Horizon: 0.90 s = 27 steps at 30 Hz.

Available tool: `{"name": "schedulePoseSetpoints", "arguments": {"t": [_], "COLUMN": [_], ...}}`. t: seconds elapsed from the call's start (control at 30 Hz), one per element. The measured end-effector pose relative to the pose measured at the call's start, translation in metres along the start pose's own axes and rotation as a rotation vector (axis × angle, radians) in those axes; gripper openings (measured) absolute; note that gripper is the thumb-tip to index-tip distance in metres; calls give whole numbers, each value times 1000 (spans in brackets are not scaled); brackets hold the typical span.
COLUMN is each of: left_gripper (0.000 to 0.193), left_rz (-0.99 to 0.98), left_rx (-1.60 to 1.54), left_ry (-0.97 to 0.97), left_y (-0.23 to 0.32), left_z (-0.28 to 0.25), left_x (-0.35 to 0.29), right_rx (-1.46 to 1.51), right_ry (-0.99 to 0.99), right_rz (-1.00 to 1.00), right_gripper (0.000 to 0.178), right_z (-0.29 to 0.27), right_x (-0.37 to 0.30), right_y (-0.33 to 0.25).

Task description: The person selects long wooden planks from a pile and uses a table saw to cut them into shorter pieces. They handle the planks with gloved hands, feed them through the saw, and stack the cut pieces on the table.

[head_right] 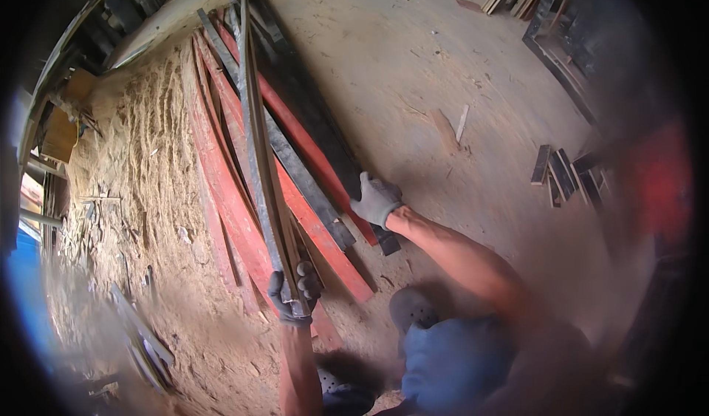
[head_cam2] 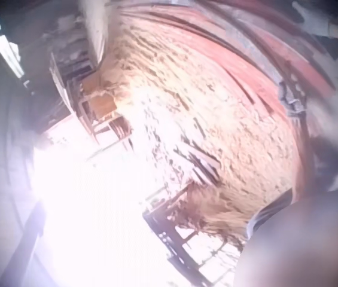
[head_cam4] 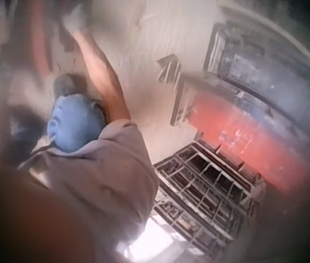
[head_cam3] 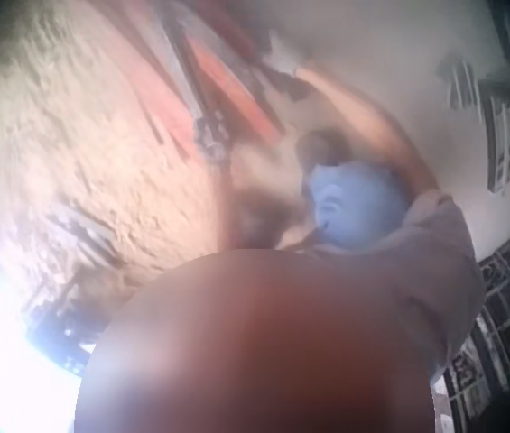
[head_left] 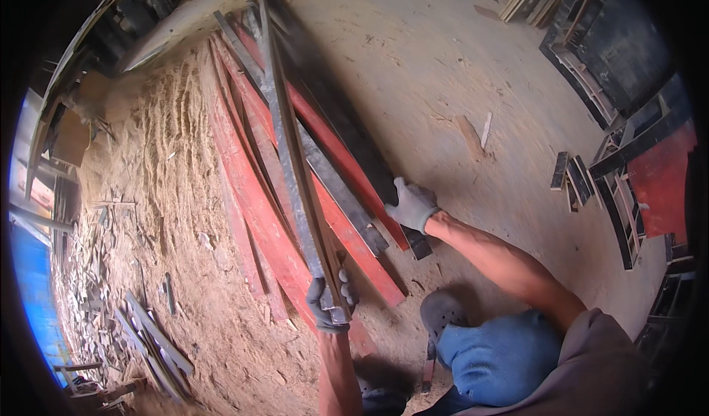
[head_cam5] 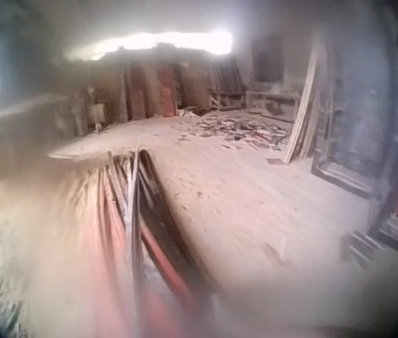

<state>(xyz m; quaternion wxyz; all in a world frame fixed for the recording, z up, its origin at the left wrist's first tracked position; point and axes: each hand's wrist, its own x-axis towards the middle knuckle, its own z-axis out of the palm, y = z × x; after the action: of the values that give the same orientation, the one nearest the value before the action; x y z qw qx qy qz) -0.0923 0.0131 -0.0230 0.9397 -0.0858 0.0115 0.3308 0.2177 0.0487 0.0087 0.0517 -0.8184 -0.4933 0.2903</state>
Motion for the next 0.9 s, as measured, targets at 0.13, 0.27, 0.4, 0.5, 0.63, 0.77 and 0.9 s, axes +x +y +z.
{"name": "schedulePoseSetpoints", "arguments": {"t": [0.13,0.27,0.4,0.5,0.63,0.77,0.9], "left_gripper": [80,89,96,89,75,62,61], "left_rz": [-3,45,108,146,58,29,25], "left_rx": [-87,-2,-9,63,302,301,359], "left_ry": [-242,-354,-254,-182,53,76,109], "left_y": [-9,7,31,16,-7,-18,-24], "left_z": [27,63,63,89,99,67,76], "left_x": [22,27,11,22,33,42,52], "right_rx": [-156,95,-235,-181,308,203,306], "right_ry": [-39,14,408,343,-146,50,62], "right_rz": [64,73,-228,-289,-136,-244,-328], "right_gripper": [104,105,94,72,54,42,32], "right_z": [54,65,50,94,72,53,94], "right_x": [17,12,-26,-16,-14,-43,-42], "right_y": [29,45,-7,-28,-48,-46,-27]}}
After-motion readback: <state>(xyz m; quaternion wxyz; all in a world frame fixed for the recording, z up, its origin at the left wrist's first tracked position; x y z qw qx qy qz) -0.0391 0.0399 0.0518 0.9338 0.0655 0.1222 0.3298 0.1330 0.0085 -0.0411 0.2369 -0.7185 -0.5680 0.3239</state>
